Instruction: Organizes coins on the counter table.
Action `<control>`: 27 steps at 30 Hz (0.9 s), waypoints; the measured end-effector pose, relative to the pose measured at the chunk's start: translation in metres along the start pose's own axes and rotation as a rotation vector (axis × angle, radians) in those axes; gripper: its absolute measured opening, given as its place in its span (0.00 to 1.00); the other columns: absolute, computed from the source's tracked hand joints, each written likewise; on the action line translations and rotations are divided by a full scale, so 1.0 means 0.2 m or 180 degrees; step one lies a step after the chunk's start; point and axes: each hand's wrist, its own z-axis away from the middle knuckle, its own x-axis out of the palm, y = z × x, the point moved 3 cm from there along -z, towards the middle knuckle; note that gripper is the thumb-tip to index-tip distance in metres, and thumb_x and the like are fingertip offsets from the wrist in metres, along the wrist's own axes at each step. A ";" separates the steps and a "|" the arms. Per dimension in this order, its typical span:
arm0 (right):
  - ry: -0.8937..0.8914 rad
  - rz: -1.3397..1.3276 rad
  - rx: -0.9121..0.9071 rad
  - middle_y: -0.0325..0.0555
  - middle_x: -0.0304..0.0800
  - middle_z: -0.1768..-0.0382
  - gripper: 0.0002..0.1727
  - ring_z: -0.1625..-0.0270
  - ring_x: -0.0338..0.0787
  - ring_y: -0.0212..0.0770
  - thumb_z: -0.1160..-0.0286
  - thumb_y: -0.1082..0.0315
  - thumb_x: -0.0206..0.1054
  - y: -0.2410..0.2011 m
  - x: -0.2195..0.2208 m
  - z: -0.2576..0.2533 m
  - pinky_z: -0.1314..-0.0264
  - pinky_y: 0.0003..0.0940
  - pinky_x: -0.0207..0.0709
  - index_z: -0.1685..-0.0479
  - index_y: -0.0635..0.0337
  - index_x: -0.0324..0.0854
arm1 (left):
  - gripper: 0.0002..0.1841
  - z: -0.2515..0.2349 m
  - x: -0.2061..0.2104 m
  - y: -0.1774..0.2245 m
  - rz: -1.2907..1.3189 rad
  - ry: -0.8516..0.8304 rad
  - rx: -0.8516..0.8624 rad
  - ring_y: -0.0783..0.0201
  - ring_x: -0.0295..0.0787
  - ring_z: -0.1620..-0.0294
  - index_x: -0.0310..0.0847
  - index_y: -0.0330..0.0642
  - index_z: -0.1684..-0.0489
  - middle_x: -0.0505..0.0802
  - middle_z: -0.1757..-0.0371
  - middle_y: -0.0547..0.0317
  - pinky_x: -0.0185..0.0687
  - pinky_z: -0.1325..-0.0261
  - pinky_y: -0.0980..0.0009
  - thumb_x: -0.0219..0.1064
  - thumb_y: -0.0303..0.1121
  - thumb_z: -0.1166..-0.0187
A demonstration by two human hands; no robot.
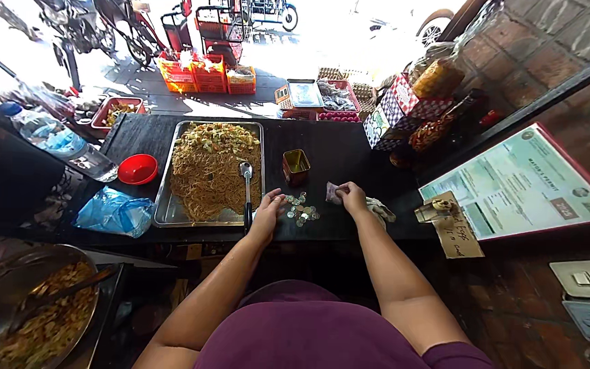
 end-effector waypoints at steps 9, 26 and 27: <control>-0.0174 0.0431 -0.0060 0.64 0.73 0.19 0.20 0.18 0.71 0.67 0.14 0.56 0.66 0.05 0.07 -0.05 0.14 0.61 0.60 0.30 0.53 0.87 | 0.19 0.25 -0.44 0.22 0.0247 0.0356 0.0411 0.58 0.90 0.41 0.72 0.37 0.23 0.89 0.37 0.49 0.85 0.34 0.59 0.45 0.32 0.06; -0.1432 0.0355 -0.0516 0.64 0.90 0.41 0.20 0.34 0.87 0.58 0.22 0.59 0.75 -0.46 0.42 0.07 0.25 0.56 0.74 0.43 0.68 0.86 | 0.15 0.81 -0.90 0.09 0.0836 0.1916 0.0235 0.64 0.92 0.54 0.76 0.35 0.33 0.91 0.50 0.54 0.88 0.46 0.69 0.47 0.28 0.06; -0.1447 -0.0044 -0.0369 0.65 0.89 0.42 0.22 0.38 0.89 0.56 0.20 0.60 0.73 -0.43 0.39 0.05 0.28 0.53 0.77 0.40 0.72 0.84 | 0.15 0.82 -0.91 0.08 0.0796 0.1922 0.0245 0.64 0.91 0.53 0.76 0.35 0.33 0.91 0.50 0.55 0.88 0.46 0.70 0.46 0.28 0.06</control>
